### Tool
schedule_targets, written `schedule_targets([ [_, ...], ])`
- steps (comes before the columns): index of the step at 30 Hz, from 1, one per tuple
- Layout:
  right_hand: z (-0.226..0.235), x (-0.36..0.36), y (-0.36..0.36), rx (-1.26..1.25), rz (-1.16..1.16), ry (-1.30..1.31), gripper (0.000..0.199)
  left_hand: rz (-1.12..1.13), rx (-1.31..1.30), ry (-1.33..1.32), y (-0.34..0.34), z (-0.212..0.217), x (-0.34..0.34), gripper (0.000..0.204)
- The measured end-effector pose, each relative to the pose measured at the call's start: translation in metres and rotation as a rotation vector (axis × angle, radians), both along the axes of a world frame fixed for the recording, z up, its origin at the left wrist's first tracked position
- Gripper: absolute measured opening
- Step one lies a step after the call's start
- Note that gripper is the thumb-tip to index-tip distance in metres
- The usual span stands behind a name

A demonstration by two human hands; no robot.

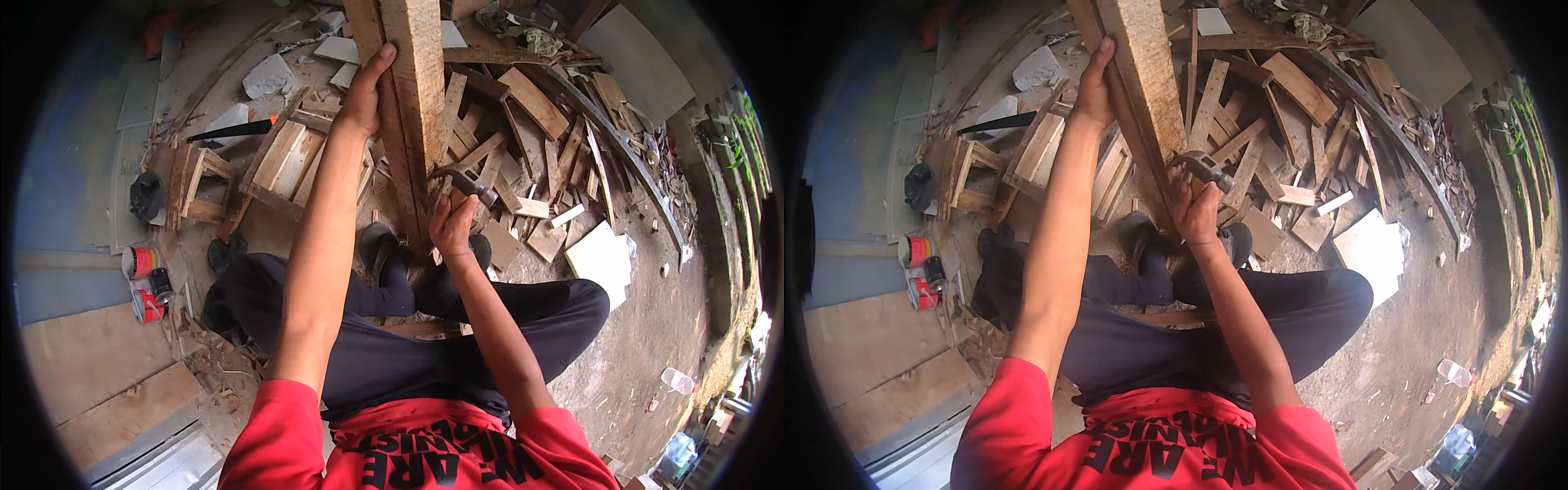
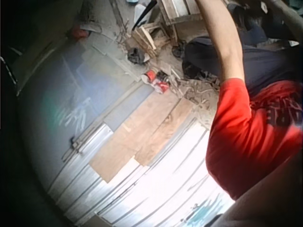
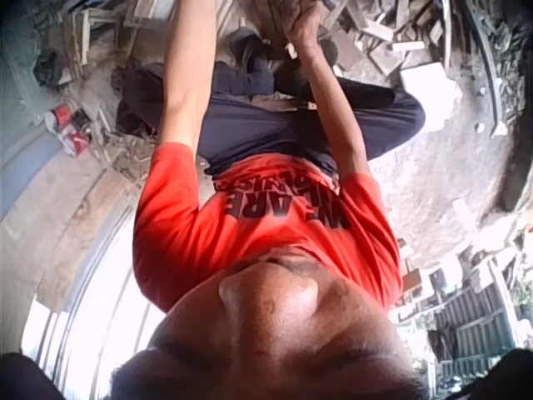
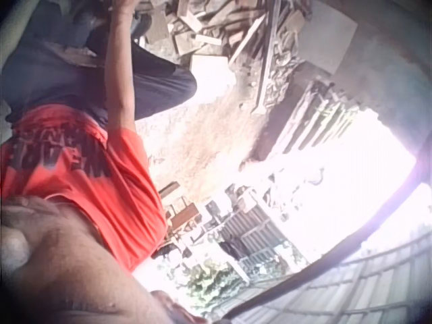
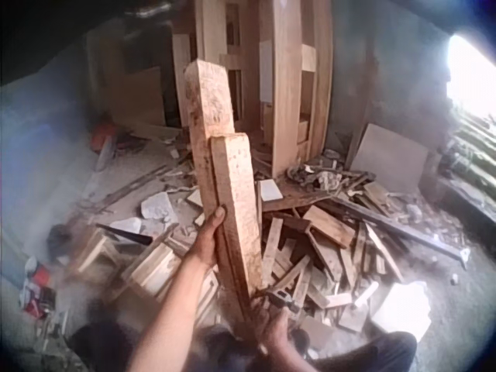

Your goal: The person sits on the floor and uses a hammer to repeatedly strike and break apart wooden planks and frames. The person repositions the wood pieces between strikes and discards broken fragments onto a surrounding pile.

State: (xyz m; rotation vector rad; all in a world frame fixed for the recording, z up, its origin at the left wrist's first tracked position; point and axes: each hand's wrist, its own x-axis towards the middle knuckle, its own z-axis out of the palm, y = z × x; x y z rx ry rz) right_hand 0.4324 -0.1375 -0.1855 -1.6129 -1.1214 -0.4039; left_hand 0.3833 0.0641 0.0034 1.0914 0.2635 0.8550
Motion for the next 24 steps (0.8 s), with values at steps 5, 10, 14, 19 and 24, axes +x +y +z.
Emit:
schedule_targets([
  [5, 0.031, 0.010, -0.006, -0.057, 0.041, -0.079, 0.027, -0.079, -0.029, 0.013, 0.020, -0.005, 0.013, 0.076],
  [10, 0.082, 0.011, -0.027, -0.165, 0.356, 0.407, 0.026, -0.104, -0.041, -0.012, 0.021, -0.007, 0.019, 0.072],
  [14, 0.125, 0.014, -0.035, -0.299, 0.455, 0.363, 0.025, -0.142, -0.055, -0.040, 0.027, -0.013, 0.012, 0.070],
  [19, 0.112, 0.004, -0.042, -0.377, 0.414, 0.204, 0.027, -0.141, -0.108, 0.003, 0.011, -0.007, 0.008, 0.069],
  [24, 0.036, -0.020, -0.038, -0.240, 0.290, 0.096, 0.021, -0.164, -0.093, -0.018, 0.018, -0.013, 0.006, 0.071],
])
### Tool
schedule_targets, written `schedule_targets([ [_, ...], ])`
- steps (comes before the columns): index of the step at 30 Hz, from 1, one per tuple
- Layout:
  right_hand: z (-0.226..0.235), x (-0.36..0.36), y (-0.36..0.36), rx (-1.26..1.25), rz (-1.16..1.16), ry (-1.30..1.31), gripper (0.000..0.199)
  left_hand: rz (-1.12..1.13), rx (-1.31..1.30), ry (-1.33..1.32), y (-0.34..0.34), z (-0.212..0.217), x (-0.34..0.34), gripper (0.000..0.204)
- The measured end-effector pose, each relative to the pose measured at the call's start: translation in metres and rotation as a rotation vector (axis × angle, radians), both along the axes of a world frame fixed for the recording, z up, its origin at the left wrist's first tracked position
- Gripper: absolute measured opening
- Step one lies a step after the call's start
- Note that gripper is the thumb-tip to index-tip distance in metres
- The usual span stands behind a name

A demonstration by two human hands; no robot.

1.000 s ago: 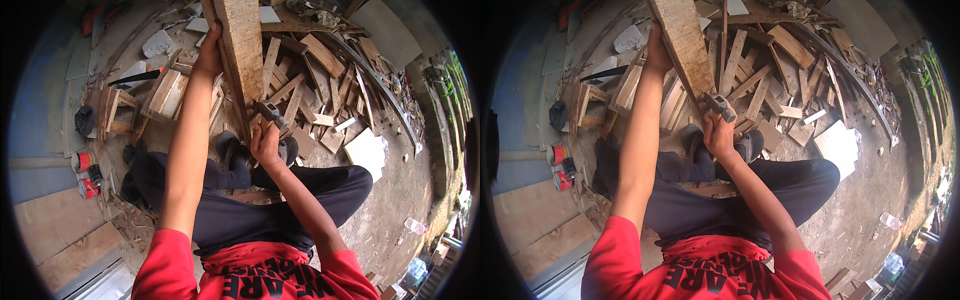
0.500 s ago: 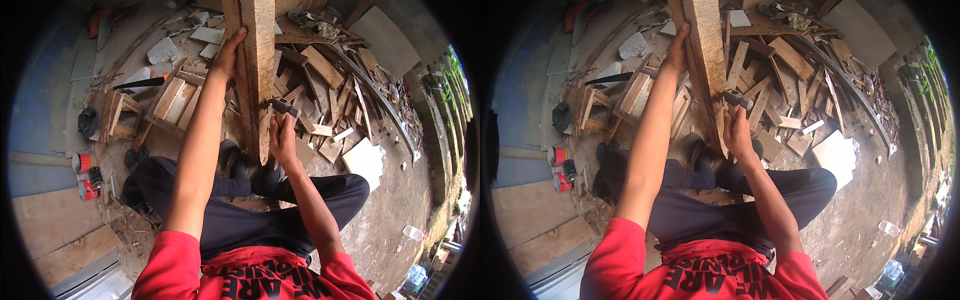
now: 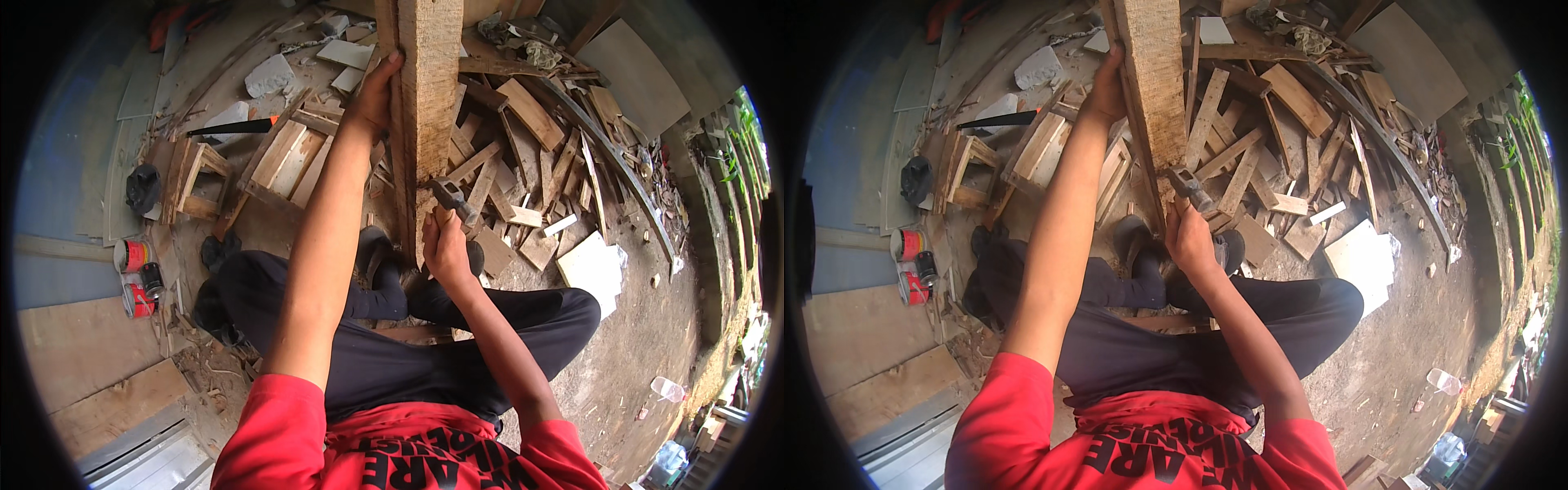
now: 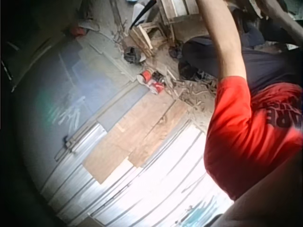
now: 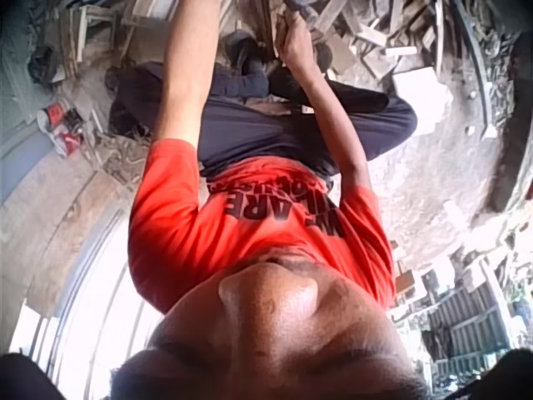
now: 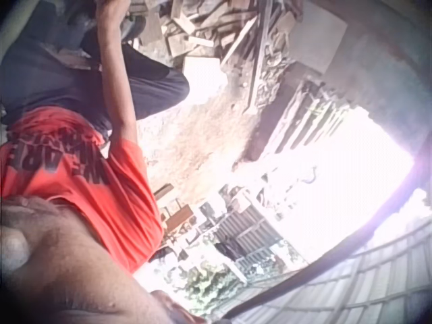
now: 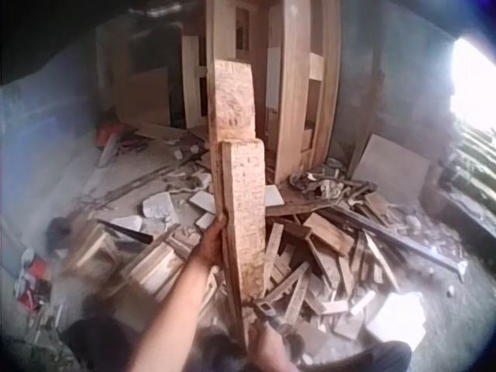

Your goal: The person sits on the floor and uses a hammer to repeatedly strike and break apart wooden planks and frames. The person repositions the wood pieces between strikes and discards broken fragments onto a surrounding pile.

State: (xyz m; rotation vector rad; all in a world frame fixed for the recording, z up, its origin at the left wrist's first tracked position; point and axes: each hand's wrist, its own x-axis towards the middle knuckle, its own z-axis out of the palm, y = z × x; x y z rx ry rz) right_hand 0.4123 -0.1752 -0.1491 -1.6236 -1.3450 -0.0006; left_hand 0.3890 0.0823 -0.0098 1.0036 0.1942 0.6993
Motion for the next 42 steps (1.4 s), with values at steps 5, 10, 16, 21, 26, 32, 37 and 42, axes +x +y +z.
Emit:
schedule_targets([
  [5, 0.003, -0.003, 0.005, -0.003, 0.002, -0.025, 0.028, 0.031, -0.014, -0.008, 0.012, -0.007, -0.011, 0.075],
  [10, 0.005, -0.007, 0.004, -0.075, -0.068, -0.042, 0.041, -0.012, 0.039, -0.075, 0.025, -0.015, -0.015, 0.074],
  [16, -0.034, -0.024, 0.008, 0.054, -0.124, 0.110, 0.067, -0.147, 0.035, -0.147, 0.038, -0.029, -0.019, 0.078],
  [21, -0.086, -0.025, 0.014, -0.066, -0.170, 0.063, 0.049, -0.082, 0.018, -0.155, 0.023, -0.034, -0.012, 0.081],
  [26, -0.069, -0.023, 0.037, 0.022, -0.159, 0.045, 0.056, -0.066, -0.001, -0.149, 0.052, -0.041, -0.021, 0.073],
  [32, -0.034, -0.009, 0.027, -0.085, -0.102, 0.165, 0.048, 0.173, 0.061, -0.066, 0.045, -0.024, -0.030, 0.077],
  [37, 0.056, -0.011, 0.007, -0.389, 0.019, 0.433, 0.027, 0.124, 0.059, -0.077, 0.042, -0.022, -0.039, 0.070],
  [42, 0.103, 0.001, -0.012, -0.393, 0.073, 0.349, 0.027, 0.106, 0.040, -0.059, 0.029, -0.013, -0.030, 0.069],
])
